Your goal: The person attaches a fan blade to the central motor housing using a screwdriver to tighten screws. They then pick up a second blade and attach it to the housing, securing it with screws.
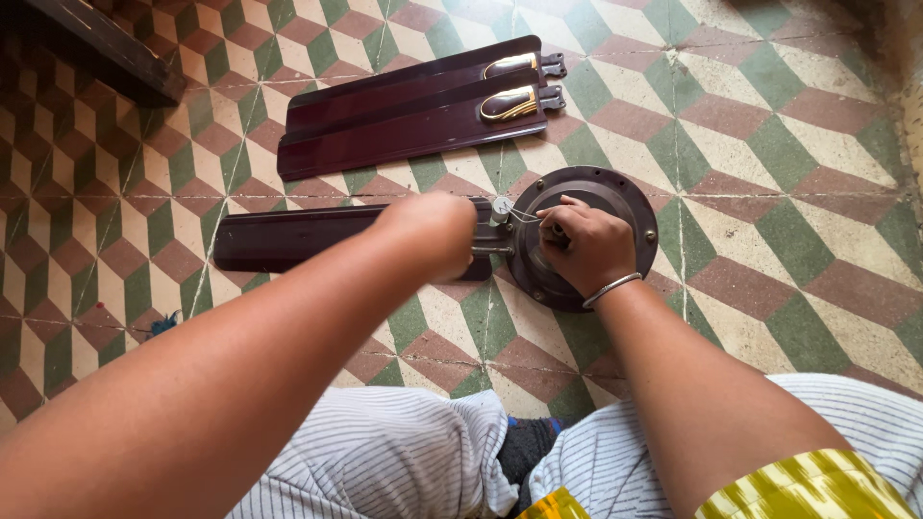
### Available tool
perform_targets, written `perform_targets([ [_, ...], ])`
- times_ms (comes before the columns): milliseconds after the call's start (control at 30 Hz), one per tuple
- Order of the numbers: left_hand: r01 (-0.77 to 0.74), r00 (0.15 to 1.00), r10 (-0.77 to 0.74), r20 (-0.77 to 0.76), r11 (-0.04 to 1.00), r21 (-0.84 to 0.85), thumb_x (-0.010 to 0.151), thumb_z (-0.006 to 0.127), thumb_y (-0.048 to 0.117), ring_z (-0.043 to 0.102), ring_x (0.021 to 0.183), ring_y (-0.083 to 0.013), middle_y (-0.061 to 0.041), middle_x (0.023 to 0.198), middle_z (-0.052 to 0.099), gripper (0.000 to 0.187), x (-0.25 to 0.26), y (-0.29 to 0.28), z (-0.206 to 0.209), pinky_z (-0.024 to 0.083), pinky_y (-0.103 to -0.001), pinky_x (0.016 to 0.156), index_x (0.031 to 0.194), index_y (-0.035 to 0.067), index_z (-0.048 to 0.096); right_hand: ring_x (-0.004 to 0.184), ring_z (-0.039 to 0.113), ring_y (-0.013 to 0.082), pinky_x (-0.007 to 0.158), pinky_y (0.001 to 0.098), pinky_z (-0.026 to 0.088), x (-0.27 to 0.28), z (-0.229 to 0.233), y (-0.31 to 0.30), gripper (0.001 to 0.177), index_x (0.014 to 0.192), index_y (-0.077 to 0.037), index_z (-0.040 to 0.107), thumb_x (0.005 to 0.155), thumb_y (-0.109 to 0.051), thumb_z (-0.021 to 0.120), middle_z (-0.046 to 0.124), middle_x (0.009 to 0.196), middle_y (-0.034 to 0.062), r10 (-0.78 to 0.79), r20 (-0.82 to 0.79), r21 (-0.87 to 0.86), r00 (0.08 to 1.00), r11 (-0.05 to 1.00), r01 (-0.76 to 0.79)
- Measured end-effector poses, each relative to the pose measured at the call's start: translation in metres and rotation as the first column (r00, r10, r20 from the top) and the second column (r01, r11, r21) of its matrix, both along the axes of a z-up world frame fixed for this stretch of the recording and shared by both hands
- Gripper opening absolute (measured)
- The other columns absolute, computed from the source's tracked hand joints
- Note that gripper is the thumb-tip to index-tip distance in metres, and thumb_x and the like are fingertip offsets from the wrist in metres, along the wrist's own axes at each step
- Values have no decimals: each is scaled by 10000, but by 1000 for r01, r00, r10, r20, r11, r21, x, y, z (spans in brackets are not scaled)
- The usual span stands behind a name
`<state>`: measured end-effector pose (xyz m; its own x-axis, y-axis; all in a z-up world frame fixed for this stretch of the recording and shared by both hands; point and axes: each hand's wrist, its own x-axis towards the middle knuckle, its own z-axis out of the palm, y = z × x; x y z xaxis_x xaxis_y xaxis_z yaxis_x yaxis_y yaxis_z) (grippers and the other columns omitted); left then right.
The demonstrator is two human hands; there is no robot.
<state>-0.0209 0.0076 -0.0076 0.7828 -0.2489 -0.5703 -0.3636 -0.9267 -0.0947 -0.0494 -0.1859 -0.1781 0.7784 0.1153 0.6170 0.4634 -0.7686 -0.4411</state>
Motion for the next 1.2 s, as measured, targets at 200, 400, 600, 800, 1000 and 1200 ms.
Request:
perform_targets([
  [200, 478, 874, -486, 3, 861, 175, 856, 724, 108, 732, 935, -279, -85, 997, 757, 112, 2, -22, -2, 600, -414, 751, 948, 124, 785, 1028, 750, 252, 761, 381, 607, 3, -2, 3, 202, 919, -197, 754, 737, -163, 836, 766, 977, 80, -35, -30, -2, 999, 999, 35],
  [400, 730, 675, -738, -28, 661, 170, 847, 717, 122, 740, 881, -270, -55, 932, 761, 85, -23, -13, -5, 597, -399, 676, 885, 126, 794, 1056, 748, 245, 773, 371, 607, 3, -5, 2, 242, 936, -205, 751, 715, -154, 836, 766, 948, 55, -32, -27, 10, 999, 999, 33],
  [600, 479, 861, -492, 126, 869, 122, 903, 662, 203, 751, 849, -264, -41, 901, 755, 152, -41, -10, -3, 600, -399, 630, 886, 133, 796, 1041, 750, 236, 784, 362, 608, -2, -1, 2, 210, 878, -185, 715, 711, -146, 835, 775, 962, 15, -33, -25, 5, 999, 999, 33],
  [800, -280, 949, 284, -136, 959, 45, 935, 652, 229, 674, 811, -244, -83, 899, 680, 133, -12, 2, -18, 558, -398, 663, 961, 112, 708, 1078, 752, 228, 793, 342, 612, -3, -6, 0, 200, 879, -163, 686, 752, -126, 836, 777, 1001, -4, -22, -1, 25, 1000, 999, 22],
  [1000, -855, 372, 661, -652, 518, 37, 1065, 519, 240, 539, 588, -188, -82, 687, 560, 284, -3, 10, -44, 504, -336, 547, 911, 7, 573, 1053, 751, 244, 772, 355, 610, -3, -2, 1, 252, 923, -180, 726, 705, -134, 844, 762, 944, 27, -32, -14, 33, 999, 999, 32],
  [1200, -770, 497, 605, -621, 638, 4, 1041, 515, 277, 447, 501, -130, -1, 575, 462, 293, 22, 23, -57, 372, -294, 452, 885, 46, 603, 1039, 754, 255, 760, 363, 609, -2, 0, 1, 255, 920, -187, 732, 694, -130, 837, 768, 917, 29, -22, -25, 23, 999, 999, 23],
])
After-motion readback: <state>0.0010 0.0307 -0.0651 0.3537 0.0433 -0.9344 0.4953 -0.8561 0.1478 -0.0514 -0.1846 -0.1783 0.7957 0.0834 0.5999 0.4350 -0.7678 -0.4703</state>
